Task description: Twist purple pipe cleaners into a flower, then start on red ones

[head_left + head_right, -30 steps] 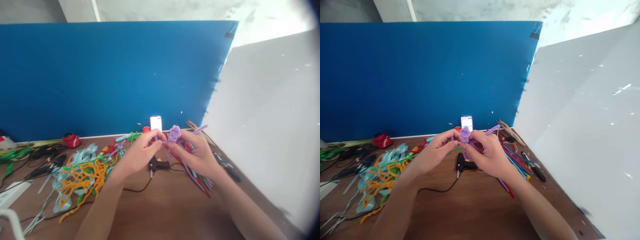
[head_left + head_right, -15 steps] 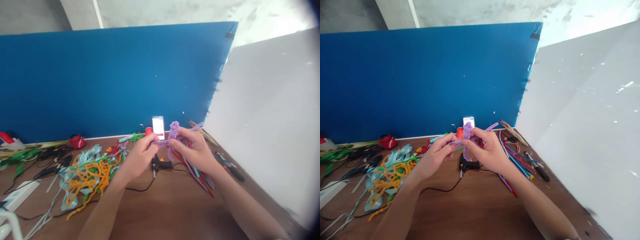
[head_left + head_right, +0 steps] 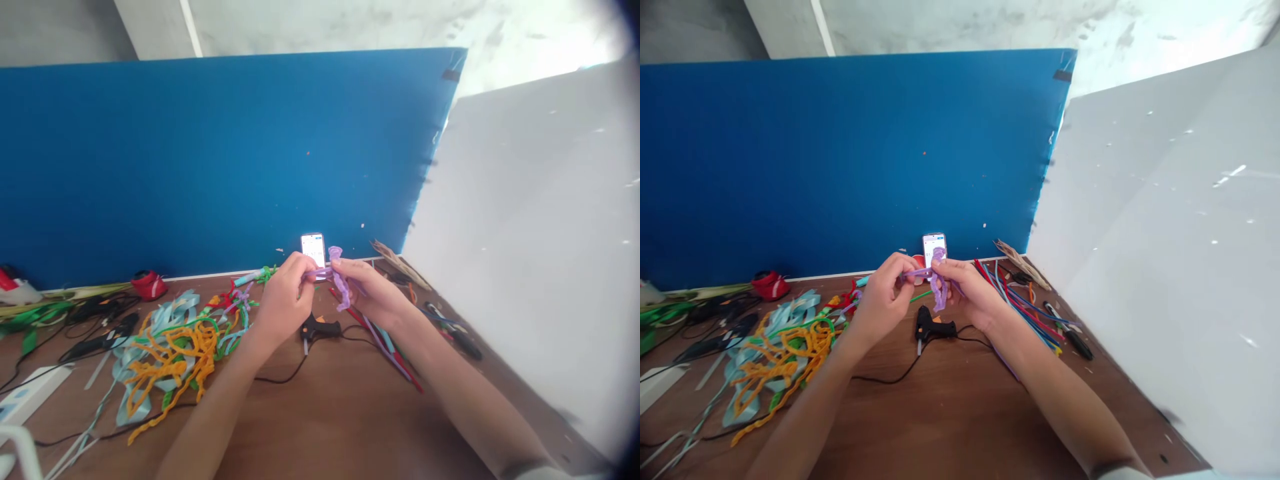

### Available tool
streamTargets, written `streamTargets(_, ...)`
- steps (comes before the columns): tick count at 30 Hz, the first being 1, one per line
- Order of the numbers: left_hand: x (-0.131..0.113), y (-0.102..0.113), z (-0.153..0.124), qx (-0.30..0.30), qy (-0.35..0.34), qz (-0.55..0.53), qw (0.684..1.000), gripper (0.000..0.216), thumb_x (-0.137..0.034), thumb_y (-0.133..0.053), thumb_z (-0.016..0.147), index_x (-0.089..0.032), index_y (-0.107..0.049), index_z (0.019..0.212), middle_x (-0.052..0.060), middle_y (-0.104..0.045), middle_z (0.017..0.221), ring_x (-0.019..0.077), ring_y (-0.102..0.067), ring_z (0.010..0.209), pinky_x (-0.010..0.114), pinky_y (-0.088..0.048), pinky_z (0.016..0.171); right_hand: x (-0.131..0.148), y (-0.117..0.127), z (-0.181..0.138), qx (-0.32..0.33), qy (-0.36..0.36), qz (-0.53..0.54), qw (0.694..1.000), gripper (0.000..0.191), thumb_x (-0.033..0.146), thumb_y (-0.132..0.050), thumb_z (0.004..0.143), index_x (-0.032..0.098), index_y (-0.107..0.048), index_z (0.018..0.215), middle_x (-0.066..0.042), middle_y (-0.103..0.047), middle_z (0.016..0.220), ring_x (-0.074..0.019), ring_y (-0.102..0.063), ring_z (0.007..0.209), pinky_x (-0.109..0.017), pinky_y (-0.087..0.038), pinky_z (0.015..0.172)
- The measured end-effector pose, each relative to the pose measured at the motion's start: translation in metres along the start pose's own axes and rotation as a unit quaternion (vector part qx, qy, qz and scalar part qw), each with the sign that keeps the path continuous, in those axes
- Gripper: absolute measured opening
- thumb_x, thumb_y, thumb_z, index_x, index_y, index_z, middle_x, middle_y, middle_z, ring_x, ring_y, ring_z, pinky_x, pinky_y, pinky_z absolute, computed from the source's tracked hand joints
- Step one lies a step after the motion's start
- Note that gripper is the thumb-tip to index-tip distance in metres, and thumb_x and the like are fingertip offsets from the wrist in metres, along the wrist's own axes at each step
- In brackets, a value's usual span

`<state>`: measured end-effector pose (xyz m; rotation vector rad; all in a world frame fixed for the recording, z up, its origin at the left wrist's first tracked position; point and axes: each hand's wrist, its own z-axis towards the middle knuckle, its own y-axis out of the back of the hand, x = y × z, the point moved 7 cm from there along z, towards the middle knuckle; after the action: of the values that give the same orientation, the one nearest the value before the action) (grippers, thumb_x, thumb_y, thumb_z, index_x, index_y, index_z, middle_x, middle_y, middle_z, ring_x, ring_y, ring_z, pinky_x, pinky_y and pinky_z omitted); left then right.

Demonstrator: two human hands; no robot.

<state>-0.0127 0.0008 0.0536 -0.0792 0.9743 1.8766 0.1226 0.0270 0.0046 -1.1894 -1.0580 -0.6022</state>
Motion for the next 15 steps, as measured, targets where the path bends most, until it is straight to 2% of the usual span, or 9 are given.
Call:
streamTargets(2, -0.005, 0.003, -0.001, -0.006, -0.024, 0.034, 0.999, 0.017, -0.01, -0.048, 0.093, -0.02, -0.057, 0.104, 0.006, -0.064, 0.107, 0.0186, -0.06, 0.096, 0.031, -0.047, 0.08, 0.002, 0.002, -0.001, -0.016, -0.007, 0.022, 1.0, 0.027, 0.034, -0.082, 0.075, 0.016, -0.063, 0.068, 0.005, -0.056, 0.059, -0.0066, -0.047, 0.049, -0.019, -0.039, 0.044)
streamTargets(4, -0.016, 0.005, -0.004, -0.011, -0.095, 0.083, 0.992, 0.025, -0.014, -0.051, 0.095, -0.021, -0.056, 0.118, 0.009, -0.065, 0.117, 0.0209, -0.061, 0.107, 0.034, -0.049, 0.088, 0.003, 0.004, -0.003, -0.033, -0.023, 0.047, 0.998, 0.027, 0.032, -0.082, 0.074, 0.017, -0.061, 0.067, 0.005, -0.055, 0.058, -0.0068, -0.048, 0.05, -0.019, -0.038, 0.043)
streamTargets(7, -0.024, 0.001, -0.009, -0.029, -0.21, 0.179, 0.961, 0.024, -0.021, -0.056, 0.096, -0.021, -0.06, 0.119, 0.01, -0.069, 0.119, 0.0236, -0.063, 0.108, 0.036, -0.049, 0.09, -0.003, 0.003, -0.005, -0.054, -0.047, 0.067, 0.995, 0.025, 0.029, -0.08, 0.076, 0.017, -0.06, 0.069, 0.006, -0.053, 0.054, -0.006, -0.044, 0.047, -0.019, -0.032, 0.04)
streamTargets(10, -0.012, -0.009, -0.011, -0.021, -0.244, 0.229, 0.942, 0.018, -0.025, -0.056, 0.098, -0.022, -0.065, 0.113, 0.008, -0.074, 0.11, 0.0207, -0.067, 0.095, 0.033, -0.047, 0.079, -0.016, -0.001, -0.005, -0.062, -0.081, 0.084, 0.991, 0.025, 0.029, -0.077, 0.078, 0.017, -0.057, 0.068, 0.007, -0.048, 0.05, -0.0055, -0.038, 0.043, -0.018, -0.028, 0.039)
streamTargets(15, 0.005, -0.019, -0.01, -0.006, -0.243, 0.226, 0.943, 0.018, -0.027, -0.054, 0.1, -0.022, -0.068, 0.111, 0.009, -0.076, 0.103, 0.0188, -0.068, 0.086, 0.031, -0.042, 0.07, -0.03, 0.001, 0.001, -0.09, -0.09, 0.107, 0.986, 0.018, 0.026, -0.075, 0.076, 0.017, -0.059, 0.074, 0.006, -0.052, 0.054, -0.0061, -0.039, 0.044, -0.018, -0.026, 0.037)
